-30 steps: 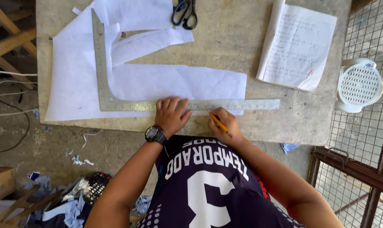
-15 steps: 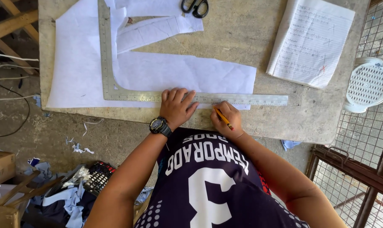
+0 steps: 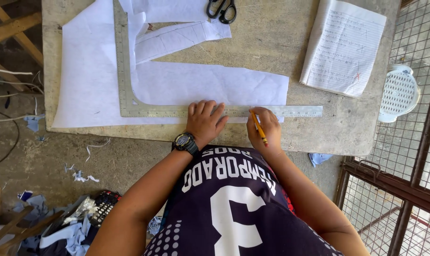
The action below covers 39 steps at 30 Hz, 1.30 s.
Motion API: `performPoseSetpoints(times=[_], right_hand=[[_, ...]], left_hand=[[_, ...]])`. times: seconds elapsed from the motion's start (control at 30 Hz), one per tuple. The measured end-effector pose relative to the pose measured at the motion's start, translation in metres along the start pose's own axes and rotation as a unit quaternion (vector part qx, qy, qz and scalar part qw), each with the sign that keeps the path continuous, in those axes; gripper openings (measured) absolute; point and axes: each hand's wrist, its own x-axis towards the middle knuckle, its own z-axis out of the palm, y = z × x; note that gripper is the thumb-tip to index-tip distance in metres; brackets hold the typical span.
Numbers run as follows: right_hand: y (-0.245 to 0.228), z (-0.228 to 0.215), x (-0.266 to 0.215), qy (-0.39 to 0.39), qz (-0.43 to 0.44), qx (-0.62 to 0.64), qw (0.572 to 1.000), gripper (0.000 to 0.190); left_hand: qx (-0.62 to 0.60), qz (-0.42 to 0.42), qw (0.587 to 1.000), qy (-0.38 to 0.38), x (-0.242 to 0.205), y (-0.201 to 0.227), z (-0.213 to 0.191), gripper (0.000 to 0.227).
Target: The person retrieves a large sheet of white paper from a bag and places it on a wooden workbench. Using a pencil and a large L-shaped ruler, they measure and draw straight lines and geometric shapes on the paper to create a pattern.
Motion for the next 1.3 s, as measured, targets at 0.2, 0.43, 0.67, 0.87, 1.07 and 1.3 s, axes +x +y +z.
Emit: performPoseSetpoints(times=[0.2, 0.43, 0.67, 0.87, 1.07, 1.3], right_hand=[[-0.012, 0.007, -0.009, -0.009, -0.057, -0.078, 0.995, 0.020], [0.003, 0.026, -0.028, 0.001, -0.032, -0.146, 0.989, 0.016], [-0.016, 0.034, -0.025, -0.005, -0.010, -0.198, 0.980, 0.011], [-0.103, 0.097, -0.010, -0.063, 0.075, -0.090, 0.991, 0.018], [-0.205, 0.188, 0.012, -0.193, 0.087, 0.204, 0.956, 0.023], [-0.238, 0.217, 0.022, -0.243, 0.047, 0.182, 0.952, 0.016]], left_hand=[[-0.086, 0.036, 0.995, -0.034, -0.012, -0.040, -0.036, 0.037], [0.001, -0.055, 0.999, -0.003, -0.065, -0.177, -0.129, 0.028], [-0.006, -0.094, 0.993, -0.073, -0.093, -0.232, -0.143, 0.025], [-0.039, -0.094, 0.988, -0.114, -0.092, -0.247, -0.142, 0.028], [-0.064, -0.081, 0.984, -0.148, -0.092, -0.247, -0.152, 0.073], [-0.059, -0.071, 0.971, -0.221, -0.091, -0.252, -0.161, 0.082]])
